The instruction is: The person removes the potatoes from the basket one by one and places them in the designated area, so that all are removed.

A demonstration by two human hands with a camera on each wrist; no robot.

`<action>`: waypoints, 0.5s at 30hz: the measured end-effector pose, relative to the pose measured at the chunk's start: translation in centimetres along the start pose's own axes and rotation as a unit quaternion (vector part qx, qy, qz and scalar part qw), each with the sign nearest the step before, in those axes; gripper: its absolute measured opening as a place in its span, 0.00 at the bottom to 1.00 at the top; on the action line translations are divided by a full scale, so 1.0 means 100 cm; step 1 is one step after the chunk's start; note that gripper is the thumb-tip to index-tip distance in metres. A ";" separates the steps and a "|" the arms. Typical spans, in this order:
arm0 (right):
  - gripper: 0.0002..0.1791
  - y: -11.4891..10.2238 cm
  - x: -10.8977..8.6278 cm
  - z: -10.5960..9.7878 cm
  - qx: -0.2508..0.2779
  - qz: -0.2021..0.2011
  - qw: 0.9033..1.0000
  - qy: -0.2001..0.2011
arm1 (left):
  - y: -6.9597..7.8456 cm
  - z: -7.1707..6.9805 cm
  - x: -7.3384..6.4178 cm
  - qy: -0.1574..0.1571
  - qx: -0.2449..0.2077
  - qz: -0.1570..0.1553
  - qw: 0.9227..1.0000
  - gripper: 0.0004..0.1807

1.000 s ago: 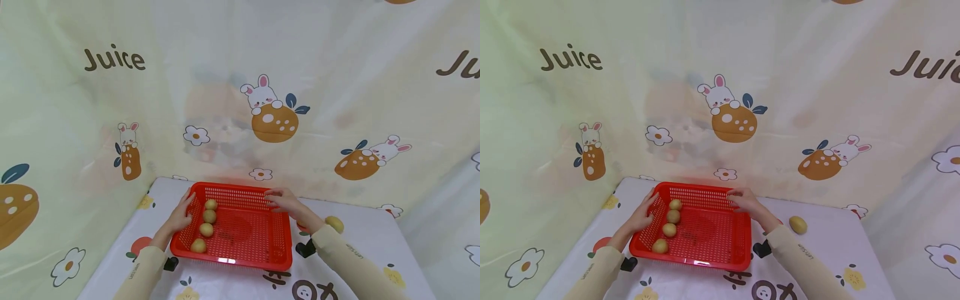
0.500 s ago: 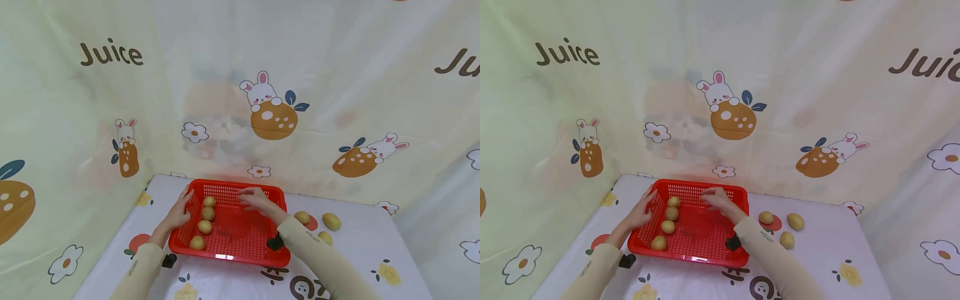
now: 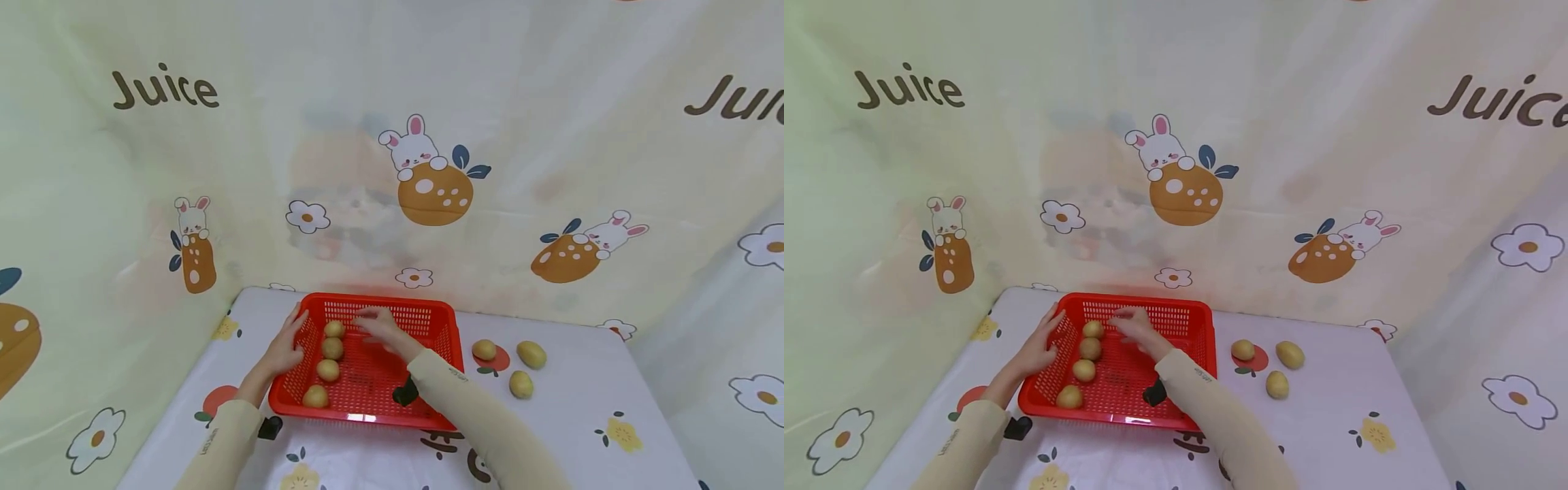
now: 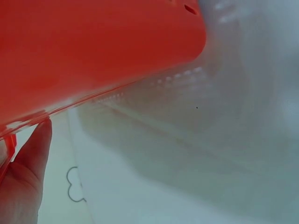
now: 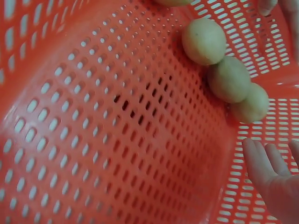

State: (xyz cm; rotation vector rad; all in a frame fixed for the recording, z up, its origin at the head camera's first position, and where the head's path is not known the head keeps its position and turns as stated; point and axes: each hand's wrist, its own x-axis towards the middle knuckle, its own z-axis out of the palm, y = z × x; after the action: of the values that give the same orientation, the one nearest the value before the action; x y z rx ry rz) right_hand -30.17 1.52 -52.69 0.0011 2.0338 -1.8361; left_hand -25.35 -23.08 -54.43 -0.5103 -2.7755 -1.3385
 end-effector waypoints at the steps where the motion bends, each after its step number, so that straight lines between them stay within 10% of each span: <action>1: 0.21 0.000 0.003 0.004 0.003 0.002 1.000 0.000 | -0.001 -0.001 0.000 0.001 0.003 0.000 1.000 0.44; 15: 0.21 0.018 0.028 0.046 0.012 0.006 0.999 0.033 | 0.000 -0.003 -0.001 0.003 -0.003 0.002 1.000 0.44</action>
State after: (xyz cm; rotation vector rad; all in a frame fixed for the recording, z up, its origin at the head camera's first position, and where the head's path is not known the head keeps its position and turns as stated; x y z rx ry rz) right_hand -30.89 -3.35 -55.52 0.0808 2.0510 -1.8771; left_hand -25.35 -23.35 -54.25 -0.5113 -2.7663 -1.3445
